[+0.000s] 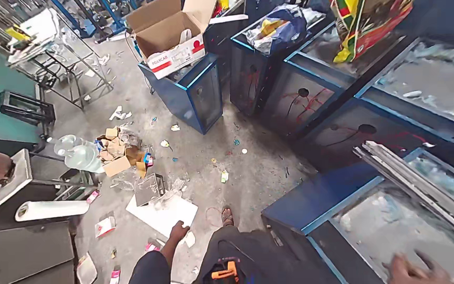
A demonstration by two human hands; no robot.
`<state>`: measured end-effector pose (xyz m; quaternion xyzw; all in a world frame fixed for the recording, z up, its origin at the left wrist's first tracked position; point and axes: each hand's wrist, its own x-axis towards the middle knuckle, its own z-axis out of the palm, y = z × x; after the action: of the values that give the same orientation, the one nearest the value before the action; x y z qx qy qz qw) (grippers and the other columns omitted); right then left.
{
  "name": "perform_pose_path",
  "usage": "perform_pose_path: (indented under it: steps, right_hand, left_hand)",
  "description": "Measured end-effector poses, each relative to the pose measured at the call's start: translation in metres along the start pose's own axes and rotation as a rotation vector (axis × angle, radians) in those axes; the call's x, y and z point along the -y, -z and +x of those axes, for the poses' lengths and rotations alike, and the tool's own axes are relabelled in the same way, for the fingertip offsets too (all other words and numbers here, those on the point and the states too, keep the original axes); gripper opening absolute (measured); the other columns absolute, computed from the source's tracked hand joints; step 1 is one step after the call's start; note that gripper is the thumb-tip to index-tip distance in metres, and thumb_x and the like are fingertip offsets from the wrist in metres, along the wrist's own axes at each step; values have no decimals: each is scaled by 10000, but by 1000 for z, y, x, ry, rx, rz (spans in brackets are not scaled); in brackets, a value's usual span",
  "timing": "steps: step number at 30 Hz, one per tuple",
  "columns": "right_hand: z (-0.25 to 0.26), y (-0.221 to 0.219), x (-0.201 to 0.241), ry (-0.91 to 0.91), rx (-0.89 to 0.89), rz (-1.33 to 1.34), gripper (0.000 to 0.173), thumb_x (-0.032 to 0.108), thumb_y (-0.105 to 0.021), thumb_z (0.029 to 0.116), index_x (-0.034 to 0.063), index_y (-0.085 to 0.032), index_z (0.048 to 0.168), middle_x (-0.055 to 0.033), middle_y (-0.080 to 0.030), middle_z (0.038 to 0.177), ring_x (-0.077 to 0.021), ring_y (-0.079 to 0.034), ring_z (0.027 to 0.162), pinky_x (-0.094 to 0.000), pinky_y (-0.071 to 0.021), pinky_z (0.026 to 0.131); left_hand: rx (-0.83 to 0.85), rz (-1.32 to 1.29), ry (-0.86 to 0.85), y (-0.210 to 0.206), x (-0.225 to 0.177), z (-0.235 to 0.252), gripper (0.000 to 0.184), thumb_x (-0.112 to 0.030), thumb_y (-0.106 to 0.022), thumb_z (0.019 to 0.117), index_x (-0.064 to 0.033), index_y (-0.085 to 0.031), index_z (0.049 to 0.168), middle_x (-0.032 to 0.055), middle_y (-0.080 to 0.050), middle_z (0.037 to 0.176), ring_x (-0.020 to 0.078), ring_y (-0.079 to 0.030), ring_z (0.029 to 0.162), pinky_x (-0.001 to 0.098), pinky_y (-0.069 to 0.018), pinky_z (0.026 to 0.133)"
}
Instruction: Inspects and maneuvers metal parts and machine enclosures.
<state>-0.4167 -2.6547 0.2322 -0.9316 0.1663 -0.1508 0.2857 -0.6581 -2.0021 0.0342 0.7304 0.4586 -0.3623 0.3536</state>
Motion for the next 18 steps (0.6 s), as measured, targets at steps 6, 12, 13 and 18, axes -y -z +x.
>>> perform_pose_path:
  steps: [6,12,13,18]
  right_hand:
    - [-2,-81,95,192,214,-129,558,300,-552,1008,61,-488,1507,-211,-687,843,-359,-655,664,-563,-532,638]
    - [3,-155,141,233,252,-29,580,261,-573,986,51,-468,1516,-232,-658,813,-400,-626,644,-625,-509,619]
    - [2,-169,149,222,284,-25,589,248,-583,976,59,-460,1521,-229,-653,801,-399,-622,634,-629,-506,610]
    - [10,-245,183,209,497,-69,636,155,-655,923,69,-464,1523,-194,-669,759,-392,-654,633,-637,-530,615]
  left_hand:
    - [-56,-161,-156,49,-59,25,598,-334,-697,972,-15,-523,1447,227,-694,1230,354,-680,1144,545,-523,1020]
    - [5,-314,-316,16,-146,41,604,-349,-695,972,-31,-527,1458,230,-685,1245,354,-685,1130,556,-541,1004]
    - [30,-281,-321,10,-155,37,604,-362,-696,966,-45,-536,1455,213,-705,1211,341,-698,1104,552,-546,999]
    - [280,-86,-300,15,-195,44,493,-321,-586,1035,-101,-539,1474,159,-660,1352,296,-636,1256,513,-472,1106]
